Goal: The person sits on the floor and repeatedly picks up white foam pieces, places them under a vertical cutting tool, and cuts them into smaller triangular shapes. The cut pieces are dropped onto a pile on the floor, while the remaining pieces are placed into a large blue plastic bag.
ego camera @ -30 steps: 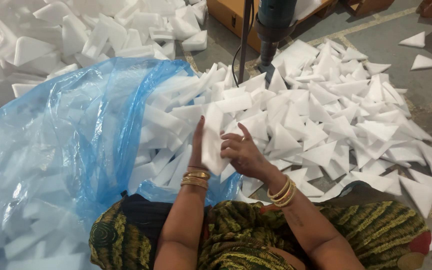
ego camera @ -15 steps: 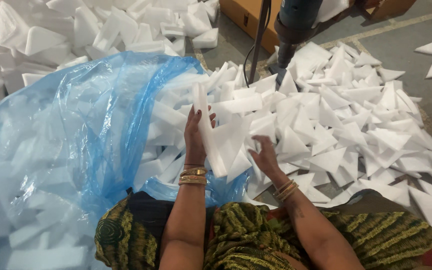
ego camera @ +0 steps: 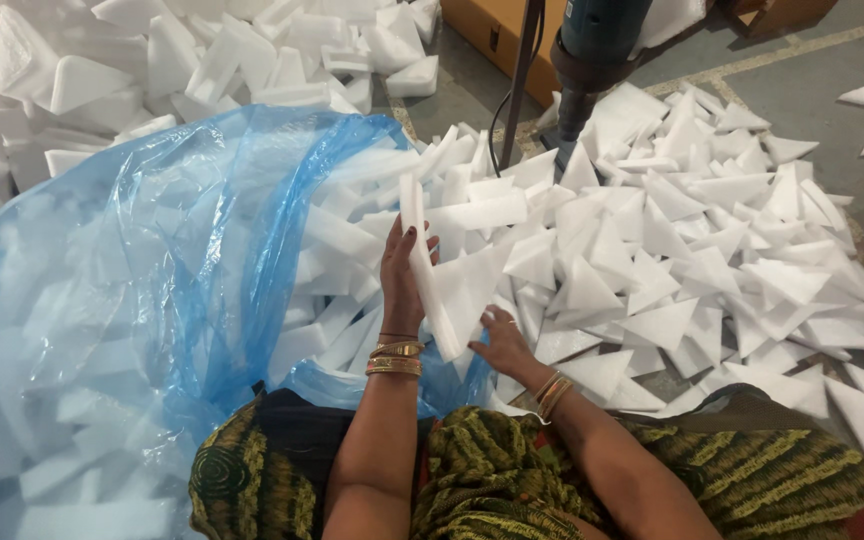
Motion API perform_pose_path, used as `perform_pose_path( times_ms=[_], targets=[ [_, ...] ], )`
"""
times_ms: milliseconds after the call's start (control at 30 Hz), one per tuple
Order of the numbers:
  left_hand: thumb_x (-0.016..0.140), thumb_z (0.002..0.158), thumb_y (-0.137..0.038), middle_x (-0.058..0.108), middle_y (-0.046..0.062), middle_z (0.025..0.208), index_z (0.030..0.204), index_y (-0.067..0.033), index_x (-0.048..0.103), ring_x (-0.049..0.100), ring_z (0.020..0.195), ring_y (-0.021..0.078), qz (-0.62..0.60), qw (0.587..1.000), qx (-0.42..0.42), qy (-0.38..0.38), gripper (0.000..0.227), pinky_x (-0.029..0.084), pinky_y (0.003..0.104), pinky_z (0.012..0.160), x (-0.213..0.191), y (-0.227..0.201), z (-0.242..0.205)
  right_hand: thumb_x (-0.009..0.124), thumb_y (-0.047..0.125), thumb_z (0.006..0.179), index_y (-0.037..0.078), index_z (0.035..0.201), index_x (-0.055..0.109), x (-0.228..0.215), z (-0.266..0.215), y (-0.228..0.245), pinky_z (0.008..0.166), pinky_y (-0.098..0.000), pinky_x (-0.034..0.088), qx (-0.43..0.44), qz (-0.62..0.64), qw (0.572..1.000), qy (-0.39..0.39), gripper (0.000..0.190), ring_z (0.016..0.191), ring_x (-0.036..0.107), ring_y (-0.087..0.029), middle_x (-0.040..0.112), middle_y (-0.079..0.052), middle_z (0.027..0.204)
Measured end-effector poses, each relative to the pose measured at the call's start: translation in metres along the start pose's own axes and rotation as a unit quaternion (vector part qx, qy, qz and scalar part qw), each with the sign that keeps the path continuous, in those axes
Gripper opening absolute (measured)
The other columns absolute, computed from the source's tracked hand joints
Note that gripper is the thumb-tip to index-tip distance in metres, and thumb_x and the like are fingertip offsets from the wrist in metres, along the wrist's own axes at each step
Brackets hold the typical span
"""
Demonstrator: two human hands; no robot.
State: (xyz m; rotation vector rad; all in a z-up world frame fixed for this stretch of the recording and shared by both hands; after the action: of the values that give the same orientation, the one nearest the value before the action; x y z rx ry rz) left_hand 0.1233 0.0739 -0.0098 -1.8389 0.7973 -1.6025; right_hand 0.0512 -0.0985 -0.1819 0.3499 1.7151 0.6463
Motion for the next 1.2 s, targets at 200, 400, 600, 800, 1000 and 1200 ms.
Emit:
perform_pose_path(
  times_ms=[200, 400, 600, 800, 1000, 1200],
  targets=[
    [0.059, 0.097, -0.024, 0.061, 0.007, 0.129, 0.154, -0.0141, 0.047, 0.061, 0.102, 0.0196, 0.024, 1.000, 0.002, -0.019, 0.059, 0.053, 0.034, 0.083, -0.003, 0.006, 0.002, 0.079, 0.035, 0.084, 0.010, 0.136, 0.061, 0.036, -0.015, 0.009, 0.113, -0.0450, 0.035, 0.003, -0.064, 0.990, 0.125, 0.060, 0.139, 0.034, -0.039, 0.036, -0.019, 0.155],
    [0.060, 0.098, -0.025, 0.061, 0.006, 0.128, 0.153, -0.0137, 0.048, 0.062, 0.102, 0.0190, 0.031, 1.000, 0.003, -0.006, 0.058, 0.053, 0.032, 0.082, -0.004, 0.011, 0.003, 0.073, 0.031, 0.090, 0.009, 0.124, 0.069, 0.028, -0.005, 0.002, 0.105, -0.0432, 0.045, -0.013, -0.007, 0.997, 0.072, 0.041, 0.121, 0.052, -0.032, 0.057, -0.016, 0.123],
    [0.062, 0.097, -0.025, 0.062, 0.004, 0.126, 0.153, -0.0128, 0.050, 0.062, 0.101, 0.0185, 0.053, 0.998, 0.015, -0.003, 0.059, 0.051, 0.031, 0.080, -0.009, 0.017, 0.008, 0.072, 0.022, 0.089, 0.005, 0.104, 0.074, 0.000, -0.002, -0.002, 0.098, -0.0387, 0.050, 0.014, 0.157, 0.987, 0.022, 0.023, 0.108, 0.062, -0.028, 0.065, -0.015, 0.113],
    [0.063, 0.095, -0.029, 0.062, 0.000, 0.123, 0.152, -0.0138, 0.049, 0.062, 0.102, 0.0153, 0.120, 0.993, 0.020, -0.008, 0.061, 0.050, 0.030, 0.083, -0.004, 0.010, 0.001, 0.071, 0.014, 0.091, 0.006, 0.106, 0.072, -0.066, 0.006, -0.033, 0.084, -0.0315, 0.056, 0.088, 0.289, 0.951, -0.067, 0.016, 0.098, 0.063, -0.020, 0.066, -0.008, 0.111],
    [0.064, 0.094, -0.025, 0.062, 0.003, 0.118, 0.153, -0.0110, 0.050, 0.059, 0.097, 0.0148, 0.110, 0.994, 0.019, 0.013, 0.063, 0.048, 0.030, 0.080, -0.003, 0.018, 0.003, 0.071, 0.007, 0.093, 0.006, 0.122, 0.069, -0.161, -0.013, -0.068, 0.063, -0.0251, 0.046, 0.083, 0.415, 0.856, -0.295, 0.029, 0.075, 0.051, -0.010, 0.056, 0.000, 0.086],
    [0.063, 0.093, -0.023, 0.062, 0.007, 0.129, 0.154, -0.0098, 0.046, 0.059, 0.101, 0.0162, 0.139, 0.989, 0.022, 0.035, 0.065, 0.050, 0.030, 0.087, 0.001, 0.034, 0.007, 0.064, 0.006, 0.096, 0.005, 0.120, 0.067, -0.229, -0.042, -0.034, 0.072, -0.0225, 0.054, 0.050, 0.561, 0.734, -0.378, 0.024, 0.084, 0.061, -0.006, 0.064, 0.003, 0.097]
  ],
)
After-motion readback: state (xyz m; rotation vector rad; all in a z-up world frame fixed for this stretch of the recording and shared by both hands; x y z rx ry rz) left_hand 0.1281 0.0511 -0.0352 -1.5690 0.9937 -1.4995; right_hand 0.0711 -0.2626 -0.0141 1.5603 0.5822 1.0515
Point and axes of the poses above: each hand's wrist, its own z-axis towards the middle knuckle, its own x-axis out of the palm, y = z × x, the point moved 9 cm from there along z, towards the middle knuckle
